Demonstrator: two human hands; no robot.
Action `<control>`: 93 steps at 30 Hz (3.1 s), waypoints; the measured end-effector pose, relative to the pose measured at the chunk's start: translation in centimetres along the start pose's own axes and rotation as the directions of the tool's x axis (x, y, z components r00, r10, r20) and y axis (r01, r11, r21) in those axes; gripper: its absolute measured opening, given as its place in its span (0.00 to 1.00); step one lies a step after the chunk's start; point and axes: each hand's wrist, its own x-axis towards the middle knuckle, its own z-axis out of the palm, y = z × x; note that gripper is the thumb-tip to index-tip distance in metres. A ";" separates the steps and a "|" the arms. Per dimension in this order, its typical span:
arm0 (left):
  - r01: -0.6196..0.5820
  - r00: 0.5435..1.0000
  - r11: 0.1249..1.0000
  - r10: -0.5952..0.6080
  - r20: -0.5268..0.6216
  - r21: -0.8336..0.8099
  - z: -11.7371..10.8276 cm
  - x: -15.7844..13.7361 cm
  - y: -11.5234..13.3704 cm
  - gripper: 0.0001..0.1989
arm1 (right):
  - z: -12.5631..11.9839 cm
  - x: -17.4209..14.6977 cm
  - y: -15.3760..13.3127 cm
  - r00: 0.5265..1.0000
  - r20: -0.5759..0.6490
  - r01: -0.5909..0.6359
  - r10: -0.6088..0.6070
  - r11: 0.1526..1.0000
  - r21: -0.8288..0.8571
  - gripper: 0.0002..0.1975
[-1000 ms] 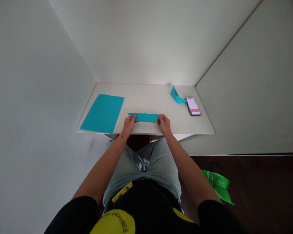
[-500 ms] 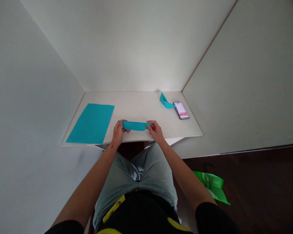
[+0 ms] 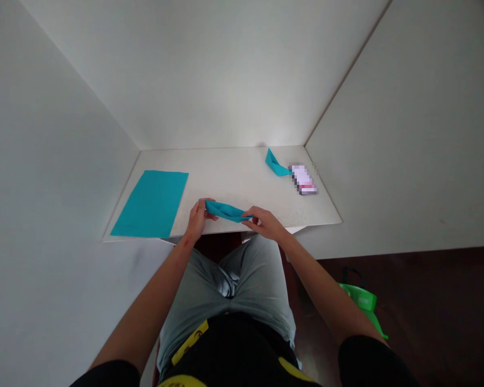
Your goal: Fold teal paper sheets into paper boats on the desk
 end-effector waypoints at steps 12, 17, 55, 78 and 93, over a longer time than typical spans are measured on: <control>-0.152 0.988 0.988 0.151 0.017 0.023 0.2 -1.0 -0.1 0.32 | -3.7 0.1 3.8 0.975 -0.212 -0.123 0.060 0.947 -0.296 0.16; -0.156 0.987 0.984 0.153 0.039 0.089 0.3 -1.2 0.2 0.31 | -7.9 1.6 7.7 0.898 -0.398 -0.360 0.188 0.834 -0.419 0.15; -0.525 0.851 0.292 0.218 0.478 0.800 -8.1 -9.0 2.9 0.19 | 1.5 1.0 2.8 0.993 -0.117 -0.068 0.021 0.907 -0.415 0.23; -0.267 0.957 0.945 0.238 0.164 0.188 -5.5 0.7 9.2 0.38 | -2.3 8.3 -1.8 0.889 -0.370 -0.112 0.269 0.912 0.393 0.27; -0.140 0.982 0.914 0.178 -0.067 0.381 -5.1 2.3 0.5 0.16 | 1.5 5.0 7.6 0.907 -0.225 -0.323 0.355 0.931 0.170 0.21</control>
